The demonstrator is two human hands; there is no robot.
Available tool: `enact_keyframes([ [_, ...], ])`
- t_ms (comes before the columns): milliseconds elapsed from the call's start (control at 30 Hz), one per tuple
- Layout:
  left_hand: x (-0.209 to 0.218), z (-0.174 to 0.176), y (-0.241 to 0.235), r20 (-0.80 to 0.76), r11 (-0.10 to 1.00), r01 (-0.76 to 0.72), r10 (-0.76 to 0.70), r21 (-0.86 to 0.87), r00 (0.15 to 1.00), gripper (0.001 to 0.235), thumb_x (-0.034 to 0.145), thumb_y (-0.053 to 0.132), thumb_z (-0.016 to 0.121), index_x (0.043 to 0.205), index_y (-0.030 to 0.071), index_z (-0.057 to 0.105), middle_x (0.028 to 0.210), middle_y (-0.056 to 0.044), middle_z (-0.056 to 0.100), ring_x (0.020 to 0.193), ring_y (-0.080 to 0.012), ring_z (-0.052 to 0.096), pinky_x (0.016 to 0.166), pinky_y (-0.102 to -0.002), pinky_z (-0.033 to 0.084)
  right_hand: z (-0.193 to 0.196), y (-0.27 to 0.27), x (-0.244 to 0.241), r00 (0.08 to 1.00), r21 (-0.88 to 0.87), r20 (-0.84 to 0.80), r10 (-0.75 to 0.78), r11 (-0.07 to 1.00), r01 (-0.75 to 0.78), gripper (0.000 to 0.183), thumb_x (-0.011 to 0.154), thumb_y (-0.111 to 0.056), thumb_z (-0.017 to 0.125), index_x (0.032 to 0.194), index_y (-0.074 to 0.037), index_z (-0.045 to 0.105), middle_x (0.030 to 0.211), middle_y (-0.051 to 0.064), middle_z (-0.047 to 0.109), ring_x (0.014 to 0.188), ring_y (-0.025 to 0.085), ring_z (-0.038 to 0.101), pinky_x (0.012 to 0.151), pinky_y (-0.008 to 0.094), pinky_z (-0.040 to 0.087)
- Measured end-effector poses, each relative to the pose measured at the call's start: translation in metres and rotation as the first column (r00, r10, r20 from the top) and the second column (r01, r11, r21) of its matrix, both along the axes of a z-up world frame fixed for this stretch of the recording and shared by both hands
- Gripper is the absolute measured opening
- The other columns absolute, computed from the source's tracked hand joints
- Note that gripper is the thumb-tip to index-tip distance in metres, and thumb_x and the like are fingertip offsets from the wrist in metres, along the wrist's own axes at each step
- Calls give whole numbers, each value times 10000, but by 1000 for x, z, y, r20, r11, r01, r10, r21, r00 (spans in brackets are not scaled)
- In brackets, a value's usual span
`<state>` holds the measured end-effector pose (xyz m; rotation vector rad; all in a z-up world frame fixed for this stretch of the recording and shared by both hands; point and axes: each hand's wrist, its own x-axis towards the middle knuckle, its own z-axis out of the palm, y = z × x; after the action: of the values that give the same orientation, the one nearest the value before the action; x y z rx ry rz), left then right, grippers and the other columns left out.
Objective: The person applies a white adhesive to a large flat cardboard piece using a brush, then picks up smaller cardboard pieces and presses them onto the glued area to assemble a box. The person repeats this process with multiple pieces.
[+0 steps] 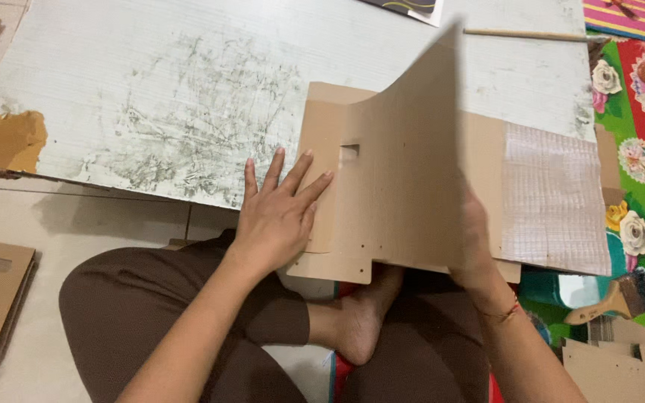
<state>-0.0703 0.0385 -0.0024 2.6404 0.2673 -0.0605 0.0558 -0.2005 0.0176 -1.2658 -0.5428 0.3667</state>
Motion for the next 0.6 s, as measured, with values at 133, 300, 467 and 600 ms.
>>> enact_keyframes([
  [133,-2,-11,13,89,997,64,-68,49,994,571,1039,280,407,1588,124,401,1688,-111,324,1563,-429,168,1208,-680,-17,8,31,-8,632,-586,661,405,804,98,865,963,-589,421,1628,-65,244,1708,162,216,1564,391,165,1275,478,193],
  [300,0,-28,16,120,990,112,-122,82,985,598,1044,292,397,1593,55,364,1701,-131,281,1572,-430,123,1200,-681,-25,-25,35,-1,528,-761,628,572,592,265,800,966,-456,532,1646,-136,258,1725,143,153,1576,392,56,1276,462,115],
  [467,-1,-25,17,85,983,154,-163,101,983,615,1053,276,370,1605,12,310,1715,-164,217,1579,-440,57,1192,-696,-75,-41,33,5,411,-817,564,716,413,402,748,1027,-548,384,1669,-189,251,1728,78,188,1585,330,98,1252,449,114],
  [600,-18,-31,-9,49,922,313,-332,227,942,604,1034,177,337,1612,15,265,1699,-228,191,1566,-446,115,1219,-713,28,-29,37,10,443,-867,483,755,341,364,749,1031,-552,383,1670,-196,225,1722,83,203,1567,347,149,1239,500,149],
])
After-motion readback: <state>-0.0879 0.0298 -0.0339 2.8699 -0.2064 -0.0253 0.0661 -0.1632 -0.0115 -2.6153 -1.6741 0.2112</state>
